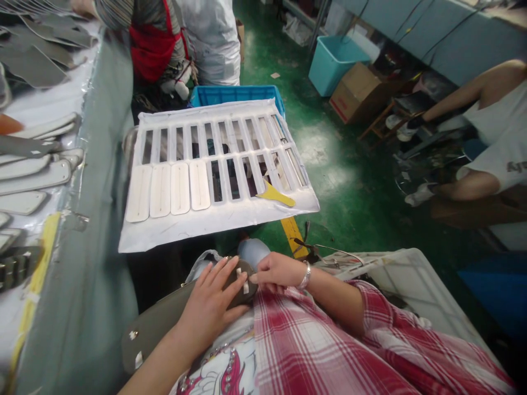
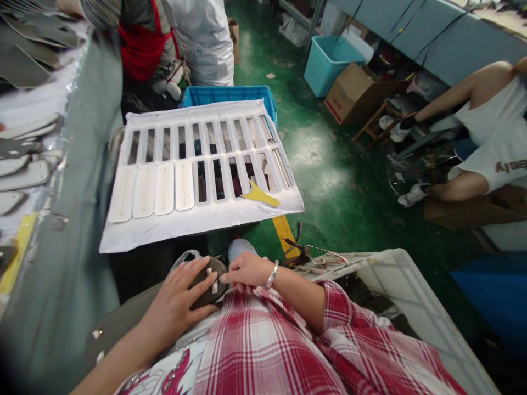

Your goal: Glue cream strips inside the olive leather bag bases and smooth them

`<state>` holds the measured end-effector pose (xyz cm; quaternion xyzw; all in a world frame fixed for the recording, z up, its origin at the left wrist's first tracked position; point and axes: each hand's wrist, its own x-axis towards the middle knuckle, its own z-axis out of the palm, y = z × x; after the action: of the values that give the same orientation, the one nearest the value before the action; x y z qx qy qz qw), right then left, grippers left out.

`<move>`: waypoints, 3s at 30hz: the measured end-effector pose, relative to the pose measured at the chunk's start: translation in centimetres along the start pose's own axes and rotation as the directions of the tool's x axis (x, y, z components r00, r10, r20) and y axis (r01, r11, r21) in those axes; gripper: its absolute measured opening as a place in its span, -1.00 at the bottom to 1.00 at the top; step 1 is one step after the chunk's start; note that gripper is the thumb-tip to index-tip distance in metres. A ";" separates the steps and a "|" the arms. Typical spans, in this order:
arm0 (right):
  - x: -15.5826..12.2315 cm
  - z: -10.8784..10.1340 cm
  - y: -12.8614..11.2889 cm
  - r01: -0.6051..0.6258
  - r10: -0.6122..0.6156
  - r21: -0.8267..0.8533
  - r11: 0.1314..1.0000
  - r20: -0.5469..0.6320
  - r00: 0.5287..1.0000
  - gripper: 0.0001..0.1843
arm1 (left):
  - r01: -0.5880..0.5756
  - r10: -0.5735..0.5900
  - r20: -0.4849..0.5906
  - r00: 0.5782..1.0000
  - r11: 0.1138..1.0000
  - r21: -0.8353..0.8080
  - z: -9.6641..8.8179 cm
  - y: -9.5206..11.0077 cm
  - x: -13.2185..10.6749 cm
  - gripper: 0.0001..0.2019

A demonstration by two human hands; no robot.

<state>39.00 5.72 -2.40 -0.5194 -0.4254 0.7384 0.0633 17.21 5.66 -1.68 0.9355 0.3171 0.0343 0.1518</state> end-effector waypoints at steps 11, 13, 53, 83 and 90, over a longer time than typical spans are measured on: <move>-0.2 1.3 1.1 0.236 -0.278 -0.148 0.960 -0.494 0.824 -0.72 | 0.071 -0.078 -0.121 0.990 0.996 -0.063 0.2 1.2 0.3 -0.62; -0.1 1.9 0.9 0.297 -0.398 -0.268 0.916 -0.526 0.751 -0.79 | 0.078 -0.086 -0.135 0.987 0.995 -0.063 0.3 1.3 0.2 -0.63; 7.7 15.7 -7.6 0.399 -0.591 -0.916 -0.047 0.348 0.728 -0.06 | 0.634 -0.898 0.125 0.422 0.194 -0.748 -2.1 -4.8 -18.0 -0.67; 6.0 14.0 -6.1 0.511 -0.618 -0.848 -0.141 0.479 0.624 -0.41 | 0.613 -0.900 0.063 0.432 0.242 -0.752 -1.4 -5.3 -17.9 -0.77; 2.5 6.2 -3.2 0.270 -0.683 -0.963 -0.018 0.209 0.700 -0.10 | 0.714 -0.787 -0.215 0.578 0.616 -0.334 -3.7 -3.7 -17.1 -0.37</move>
<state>31.68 5.61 -1.37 -0.3669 -0.9198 0.1299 0.0490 0.88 -0.92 1.31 0.6682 0.7002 0.1611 0.1928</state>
